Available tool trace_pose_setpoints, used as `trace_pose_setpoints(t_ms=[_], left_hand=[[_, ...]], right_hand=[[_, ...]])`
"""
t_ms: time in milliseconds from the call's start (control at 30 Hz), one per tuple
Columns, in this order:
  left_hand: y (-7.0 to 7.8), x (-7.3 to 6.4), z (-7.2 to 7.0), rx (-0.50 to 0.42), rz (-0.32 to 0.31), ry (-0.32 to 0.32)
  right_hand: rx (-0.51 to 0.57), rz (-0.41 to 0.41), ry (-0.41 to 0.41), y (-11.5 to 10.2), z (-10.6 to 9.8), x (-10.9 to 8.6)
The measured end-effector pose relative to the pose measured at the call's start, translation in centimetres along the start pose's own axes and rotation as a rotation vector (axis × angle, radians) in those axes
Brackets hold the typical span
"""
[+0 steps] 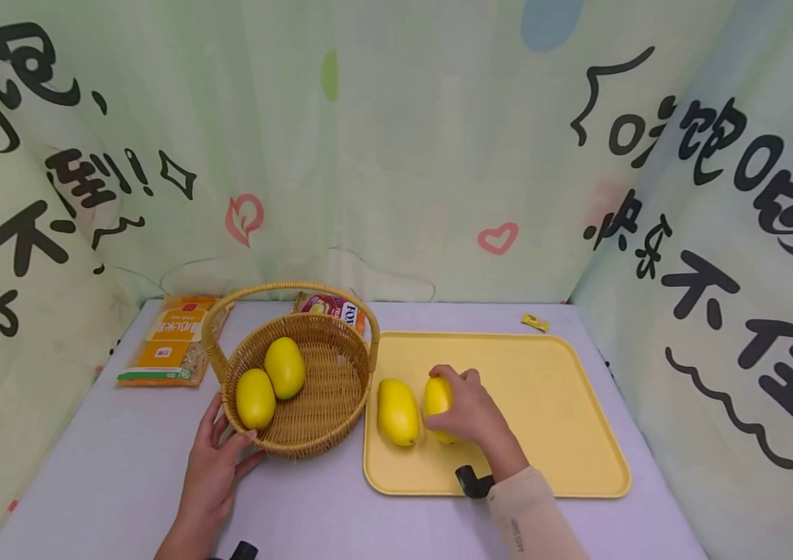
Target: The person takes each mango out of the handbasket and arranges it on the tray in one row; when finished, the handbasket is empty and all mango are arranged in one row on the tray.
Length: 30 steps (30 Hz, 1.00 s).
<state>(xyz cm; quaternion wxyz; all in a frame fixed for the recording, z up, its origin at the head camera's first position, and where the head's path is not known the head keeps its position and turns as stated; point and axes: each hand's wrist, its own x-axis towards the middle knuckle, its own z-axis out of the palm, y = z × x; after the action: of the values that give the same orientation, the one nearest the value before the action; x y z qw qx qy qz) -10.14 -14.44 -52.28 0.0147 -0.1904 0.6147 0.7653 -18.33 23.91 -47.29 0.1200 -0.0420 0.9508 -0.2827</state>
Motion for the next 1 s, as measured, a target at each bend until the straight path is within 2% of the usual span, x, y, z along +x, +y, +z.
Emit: trace_pose_setpoints(t_ms=[500,1000], left_hand=[[-0.1,0.0,0.0,0.001,-0.005,0.001],[0.1,-0.1,0.2,-0.001,0.0,0.01]], right_hand=[[-0.113,0.034,-0.012,-0.2,1.1,0.2],[-0.113,0.046,-0.022,-0.4,1.1,-0.6]])
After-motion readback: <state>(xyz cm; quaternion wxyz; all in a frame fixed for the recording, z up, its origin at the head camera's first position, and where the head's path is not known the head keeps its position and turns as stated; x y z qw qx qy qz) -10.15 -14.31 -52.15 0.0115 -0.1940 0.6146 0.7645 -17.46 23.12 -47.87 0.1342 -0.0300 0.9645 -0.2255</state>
